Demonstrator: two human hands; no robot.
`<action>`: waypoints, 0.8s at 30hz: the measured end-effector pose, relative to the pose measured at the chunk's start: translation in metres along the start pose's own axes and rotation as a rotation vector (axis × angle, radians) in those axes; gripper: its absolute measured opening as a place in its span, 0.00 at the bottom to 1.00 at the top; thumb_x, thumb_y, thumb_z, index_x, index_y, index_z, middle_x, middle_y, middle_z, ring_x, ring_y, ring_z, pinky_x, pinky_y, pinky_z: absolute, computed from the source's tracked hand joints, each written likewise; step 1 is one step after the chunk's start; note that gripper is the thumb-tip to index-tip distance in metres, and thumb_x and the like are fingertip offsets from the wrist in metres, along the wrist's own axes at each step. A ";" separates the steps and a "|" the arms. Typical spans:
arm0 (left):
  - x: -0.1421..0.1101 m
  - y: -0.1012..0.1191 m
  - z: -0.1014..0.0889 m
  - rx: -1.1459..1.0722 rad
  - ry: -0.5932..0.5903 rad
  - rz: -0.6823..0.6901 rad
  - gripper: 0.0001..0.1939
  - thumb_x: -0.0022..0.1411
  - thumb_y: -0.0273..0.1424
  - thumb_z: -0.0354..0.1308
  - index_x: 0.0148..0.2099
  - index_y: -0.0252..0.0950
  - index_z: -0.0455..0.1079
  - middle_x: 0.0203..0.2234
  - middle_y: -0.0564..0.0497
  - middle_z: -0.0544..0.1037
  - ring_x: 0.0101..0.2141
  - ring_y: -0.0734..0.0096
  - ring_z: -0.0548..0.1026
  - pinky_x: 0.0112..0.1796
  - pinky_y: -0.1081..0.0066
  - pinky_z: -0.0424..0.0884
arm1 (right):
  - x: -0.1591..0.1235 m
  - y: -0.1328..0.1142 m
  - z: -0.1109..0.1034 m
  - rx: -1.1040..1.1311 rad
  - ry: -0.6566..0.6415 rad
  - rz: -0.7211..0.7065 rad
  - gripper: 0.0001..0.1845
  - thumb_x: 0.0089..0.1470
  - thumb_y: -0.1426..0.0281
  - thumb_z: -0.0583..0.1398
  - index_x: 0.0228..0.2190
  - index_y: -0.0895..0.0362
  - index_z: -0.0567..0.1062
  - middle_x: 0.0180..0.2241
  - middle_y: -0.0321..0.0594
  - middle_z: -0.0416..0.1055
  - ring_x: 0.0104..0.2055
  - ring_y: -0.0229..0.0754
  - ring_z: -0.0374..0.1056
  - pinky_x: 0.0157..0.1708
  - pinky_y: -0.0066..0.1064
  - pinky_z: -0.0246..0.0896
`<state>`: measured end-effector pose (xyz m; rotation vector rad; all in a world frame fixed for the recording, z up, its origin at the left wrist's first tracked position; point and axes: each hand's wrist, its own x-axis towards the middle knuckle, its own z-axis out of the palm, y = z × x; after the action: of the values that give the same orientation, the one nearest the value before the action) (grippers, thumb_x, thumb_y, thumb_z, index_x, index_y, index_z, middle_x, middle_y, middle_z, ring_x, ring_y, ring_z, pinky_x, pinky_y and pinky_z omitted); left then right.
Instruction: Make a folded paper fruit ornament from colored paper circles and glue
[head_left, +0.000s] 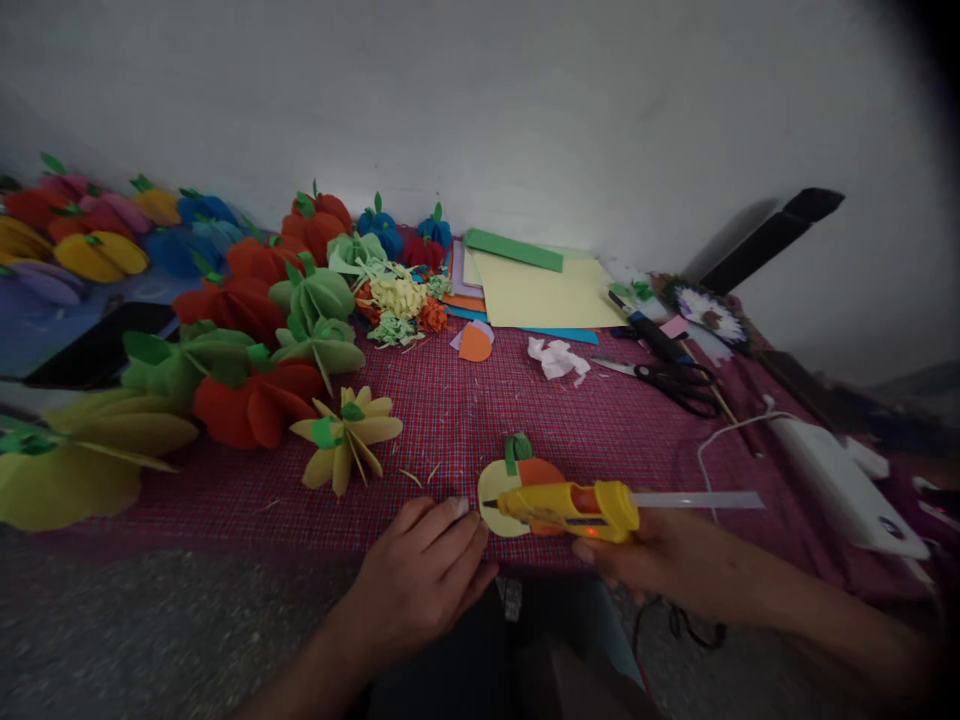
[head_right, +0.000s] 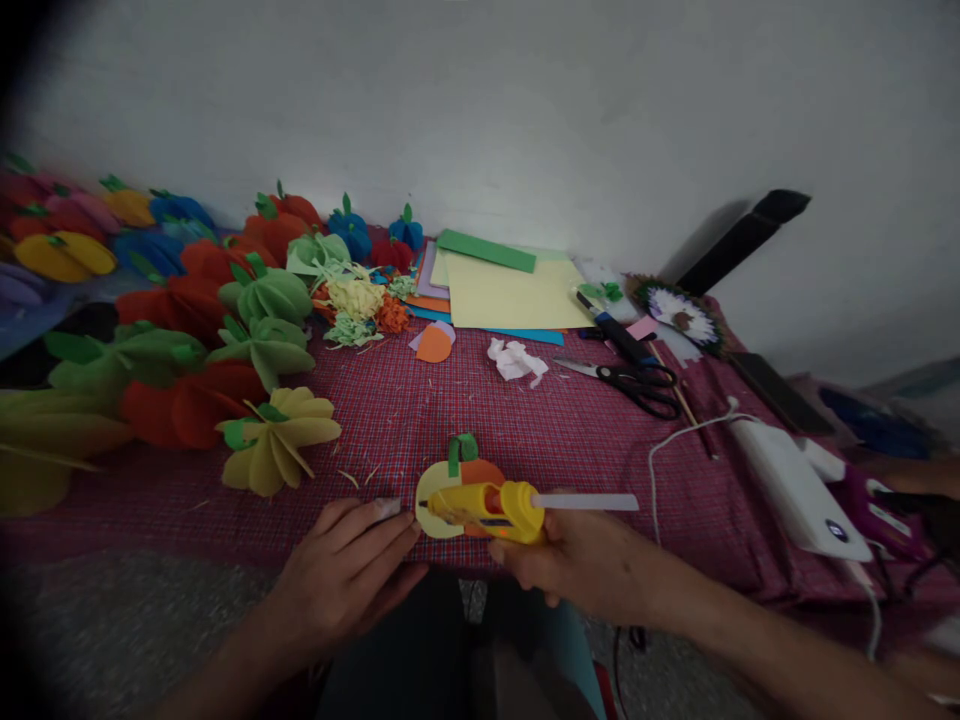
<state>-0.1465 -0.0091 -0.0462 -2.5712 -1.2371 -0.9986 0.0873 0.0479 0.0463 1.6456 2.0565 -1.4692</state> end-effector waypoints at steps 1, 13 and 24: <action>0.000 0.000 0.000 0.004 -0.002 0.000 0.13 0.55 0.30 0.58 0.44 0.32 0.69 0.36 0.51 0.78 0.40 0.65 0.72 0.41 0.63 0.63 | -0.001 0.001 0.000 -0.009 -0.017 0.008 0.18 0.53 0.56 0.54 0.23 0.57 0.70 0.18 0.34 0.66 0.20 0.35 0.63 0.18 0.23 0.55; 0.000 0.001 0.000 0.000 0.027 -0.002 0.12 0.55 0.30 0.59 0.43 0.33 0.70 0.36 0.51 0.78 0.39 0.64 0.72 0.40 0.63 0.63 | -0.010 0.009 0.000 -0.047 -0.071 0.022 0.20 0.54 0.53 0.52 0.27 0.56 0.70 0.21 0.33 0.66 0.23 0.34 0.62 0.21 0.23 0.55; -0.001 0.000 0.000 -0.002 0.008 0.004 0.13 0.56 0.30 0.58 0.44 0.33 0.69 0.36 0.50 0.78 0.40 0.64 0.72 0.41 0.62 0.62 | -0.018 0.005 -0.001 -0.064 -0.085 -0.006 0.16 0.55 0.58 0.51 0.31 0.55 0.71 0.21 0.34 0.64 0.22 0.35 0.59 0.20 0.23 0.54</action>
<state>-0.1471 -0.0096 -0.0472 -2.5681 -1.2291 -1.0091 0.0989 0.0365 0.0552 1.5269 2.0429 -1.4341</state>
